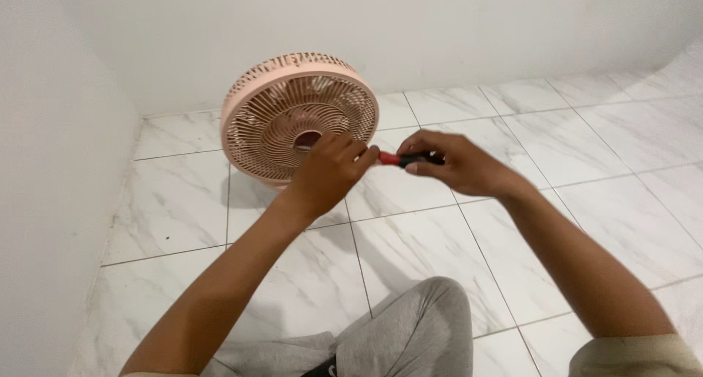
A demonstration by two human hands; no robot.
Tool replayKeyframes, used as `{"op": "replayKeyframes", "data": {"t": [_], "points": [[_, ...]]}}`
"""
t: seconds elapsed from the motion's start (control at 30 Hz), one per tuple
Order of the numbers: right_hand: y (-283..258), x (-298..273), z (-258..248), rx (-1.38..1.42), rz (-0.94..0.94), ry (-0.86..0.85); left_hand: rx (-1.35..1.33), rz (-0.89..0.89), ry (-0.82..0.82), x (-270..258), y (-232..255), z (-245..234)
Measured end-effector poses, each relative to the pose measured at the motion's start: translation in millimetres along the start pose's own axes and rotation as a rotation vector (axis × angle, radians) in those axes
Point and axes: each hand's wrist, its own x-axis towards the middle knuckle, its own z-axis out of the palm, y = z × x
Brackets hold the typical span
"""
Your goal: The person assembles a pink electric fan by attaching the fan blades to the motor hub, securing them with a central nut, and then fitting the rear and front protective grilles. The person uses a screwdriver to tighten the central nut and aligns the grilles by hand.
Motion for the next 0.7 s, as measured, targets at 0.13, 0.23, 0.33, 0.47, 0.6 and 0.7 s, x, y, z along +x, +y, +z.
{"op": "replayKeyframes", "data": {"t": [0.13,0.23,0.33,0.47,0.6,0.7], "points": [[-39,16,-31,-0.150,-0.031,0.033,-0.020,-0.105,-0.085,11,-16,-33],[-66,28,-51,-0.207,-0.053,0.085,-0.054,-0.260,-0.200,27,-35,-51],[-88,41,-78,-0.252,-0.063,0.194,-0.121,-0.339,-0.134,43,-58,-63],[-110,67,-107,-0.187,-0.319,0.370,-0.200,-0.448,-0.055,62,-85,-72],[-124,93,-124,-0.189,-0.506,0.436,-0.333,-0.449,0.130,73,-107,-68],[-129,111,-129,-0.227,-0.535,0.483,-0.384,-0.406,0.248,77,-120,-59]]}}
